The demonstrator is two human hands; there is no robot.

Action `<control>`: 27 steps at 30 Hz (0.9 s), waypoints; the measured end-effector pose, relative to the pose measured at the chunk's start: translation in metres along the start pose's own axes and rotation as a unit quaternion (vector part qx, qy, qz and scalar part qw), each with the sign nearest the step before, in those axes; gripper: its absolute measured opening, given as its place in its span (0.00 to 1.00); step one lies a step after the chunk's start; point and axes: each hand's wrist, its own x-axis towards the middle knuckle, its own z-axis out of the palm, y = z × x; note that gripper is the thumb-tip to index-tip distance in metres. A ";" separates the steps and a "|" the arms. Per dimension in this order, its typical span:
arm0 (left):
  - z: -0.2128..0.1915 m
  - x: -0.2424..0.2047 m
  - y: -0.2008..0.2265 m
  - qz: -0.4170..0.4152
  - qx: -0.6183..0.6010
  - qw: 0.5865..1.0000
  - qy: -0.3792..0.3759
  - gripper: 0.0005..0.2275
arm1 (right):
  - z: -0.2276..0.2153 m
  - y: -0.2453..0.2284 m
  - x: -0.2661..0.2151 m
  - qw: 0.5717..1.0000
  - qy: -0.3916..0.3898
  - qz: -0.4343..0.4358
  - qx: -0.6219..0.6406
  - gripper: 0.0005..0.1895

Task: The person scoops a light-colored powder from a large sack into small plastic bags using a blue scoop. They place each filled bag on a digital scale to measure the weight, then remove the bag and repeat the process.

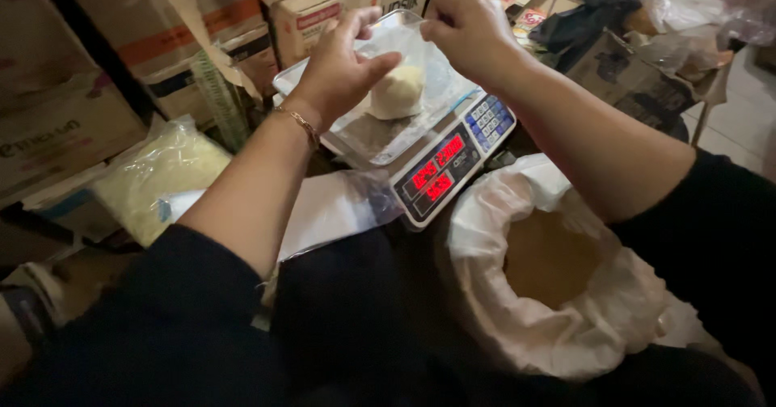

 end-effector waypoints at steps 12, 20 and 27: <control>0.007 0.028 0.031 0.174 0.092 0.972 0.128 0.05 | -0.001 0.025 0.014 0.978 0.062 0.074 0.186 0.06; 0.013 0.022 0.028 0.088 0.063 0.988 0.107 0.06 | 0.002 0.020 -0.008 0.962 -0.044 0.152 0.223 0.06; 0.008 0.027 0.060 0.111 0.037 0.983 0.140 0.03 | -0.018 0.012 -0.042 0.909 -0.079 0.110 0.394 0.17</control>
